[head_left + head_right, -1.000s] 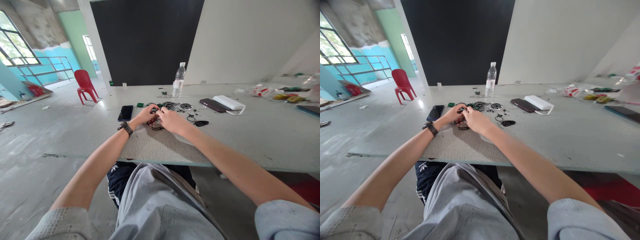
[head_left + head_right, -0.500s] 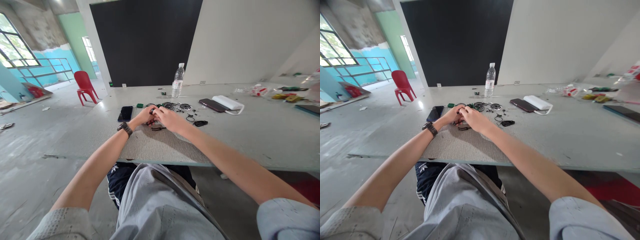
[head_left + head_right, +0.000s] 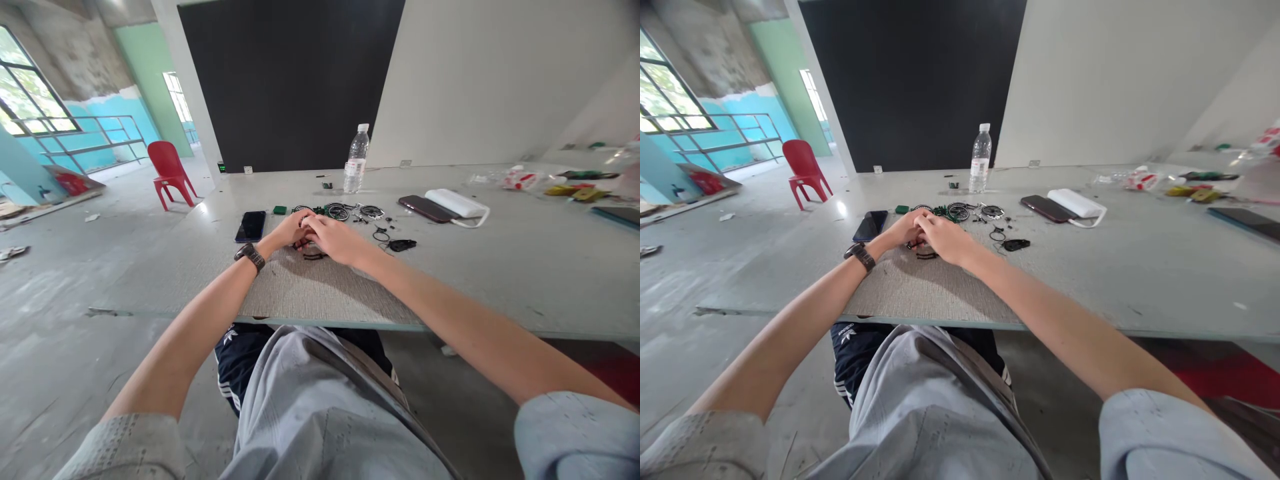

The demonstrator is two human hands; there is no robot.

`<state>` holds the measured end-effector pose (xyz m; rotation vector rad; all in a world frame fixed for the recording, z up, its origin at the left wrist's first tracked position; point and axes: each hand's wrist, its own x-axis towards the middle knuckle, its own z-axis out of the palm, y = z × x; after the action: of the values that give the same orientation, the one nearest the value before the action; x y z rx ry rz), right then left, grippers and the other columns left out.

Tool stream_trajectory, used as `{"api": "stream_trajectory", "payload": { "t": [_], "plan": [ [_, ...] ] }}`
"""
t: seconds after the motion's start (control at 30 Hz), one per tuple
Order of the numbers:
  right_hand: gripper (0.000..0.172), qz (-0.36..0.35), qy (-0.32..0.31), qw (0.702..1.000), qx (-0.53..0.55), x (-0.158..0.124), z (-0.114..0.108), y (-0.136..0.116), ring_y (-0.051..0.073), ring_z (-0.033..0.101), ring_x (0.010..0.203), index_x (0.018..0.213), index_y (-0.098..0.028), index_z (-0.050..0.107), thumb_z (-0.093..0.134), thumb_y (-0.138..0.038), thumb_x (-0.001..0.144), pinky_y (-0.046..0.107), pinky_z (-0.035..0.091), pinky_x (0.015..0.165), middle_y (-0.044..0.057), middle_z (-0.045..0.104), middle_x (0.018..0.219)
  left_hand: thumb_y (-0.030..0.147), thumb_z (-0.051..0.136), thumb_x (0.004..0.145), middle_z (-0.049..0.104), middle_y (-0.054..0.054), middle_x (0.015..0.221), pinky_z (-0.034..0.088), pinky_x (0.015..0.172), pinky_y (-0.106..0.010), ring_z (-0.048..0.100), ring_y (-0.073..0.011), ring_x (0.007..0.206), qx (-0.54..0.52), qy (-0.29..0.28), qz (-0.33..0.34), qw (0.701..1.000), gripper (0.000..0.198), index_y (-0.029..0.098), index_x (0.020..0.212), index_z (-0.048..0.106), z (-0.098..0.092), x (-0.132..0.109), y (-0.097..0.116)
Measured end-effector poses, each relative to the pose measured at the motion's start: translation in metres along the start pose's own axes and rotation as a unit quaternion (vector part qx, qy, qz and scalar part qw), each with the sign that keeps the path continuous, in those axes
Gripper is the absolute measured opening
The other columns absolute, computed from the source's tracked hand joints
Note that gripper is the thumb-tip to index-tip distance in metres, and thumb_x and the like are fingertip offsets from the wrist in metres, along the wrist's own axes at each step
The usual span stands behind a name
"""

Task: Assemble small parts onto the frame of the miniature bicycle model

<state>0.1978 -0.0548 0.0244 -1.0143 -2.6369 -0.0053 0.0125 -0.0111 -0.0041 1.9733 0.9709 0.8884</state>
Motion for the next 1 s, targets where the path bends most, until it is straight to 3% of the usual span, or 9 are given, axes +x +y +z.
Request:
{"api": "stream_trajectory", "payload": {
  "t": [0.23,0.5,0.67,0.8,1.0],
  "plan": [
    [0.029,-0.008,0.015,0.999,-0.042,-0.003,-0.003,-0.008,0.025,0.056,0.097,0.122,-0.017,0.049,0.039,-0.014,0.095,0.036,0.043,0.077,0.018,0.053,0.126,0.012,0.052,0.097,0.062,0.004,0.065,0.045,0.044,-0.018,0.059,-0.0085,0.048,-0.002,-0.005,0.006,1.000,0.008,0.018,0.102,0.055,0.000,0.001,-0.001],
    [0.053,0.036,-0.032,0.992,-0.116,-0.006,-0.011,-0.004,0.018,0.054,0.070,0.142,-0.014,0.041,0.040,-0.004,0.090,0.032,0.033,0.058,0.021,0.058,0.129,0.009,0.055,0.097,0.059,0.003,0.066,0.046,0.043,-0.020,0.062,-0.0109,0.050,0.007,0.007,-0.059,0.998,0.011,0.020,0.097,0.051,0.002,-0.006,0.020],
    [0.040,0.043,-0.028,0.991,-0.127,-0.004,-0.012,0.001,0.019,0.056,0.073,0.139,-0.015,0.048,0.038,-0.014,0.100,0.032,0.030,0.057,0.017,0.064,0.118,0.013,0.056,0.099,0.061,0.003,0.065,0.045,0.043,-0.020,0.063,-0.0116,0.049,0.009,0.004,-0.063,0.998,0.009,0.020,0.100,0.051,0.002,-0.006,0.019],
    [0.034,0.034,-0.010,0.995,-0.093,-0.005,-0.011,-0.002,0.020,0.058,0.076,0.133,-0.016,0.053,0.038,-0.028,0.105,0.032,0.035,0.060,0.017,0.060,0.126,0.008,0.053,0.098,0.061,0.004,0.061,0.045,0.044,-0.019,0.061,-0.0106,0.047,0.042,0.000,-0.048,0.998,0.012,0.019,0.101,0.054,0.003,-0.005,0.019],
    [0.035,0.032,-0.007,0.996,-0.079,-0.004,-0.011,-0.007,0.020,0.058,0.077,0.132,-0.017,0.055,0.037,-0.022,0.103,0.034,0.035,0.063,0.017,0.059,0.130,0.002,0.054,0.092,0.059,0.006,0.062,0.042,0.044,-0.017,0.060,-0.0083,0.047,0.086,0.005,-0.005,0.996,0.017,0.019,0.094,0.052,0.003,-0.003,0.016]
  ]
}}
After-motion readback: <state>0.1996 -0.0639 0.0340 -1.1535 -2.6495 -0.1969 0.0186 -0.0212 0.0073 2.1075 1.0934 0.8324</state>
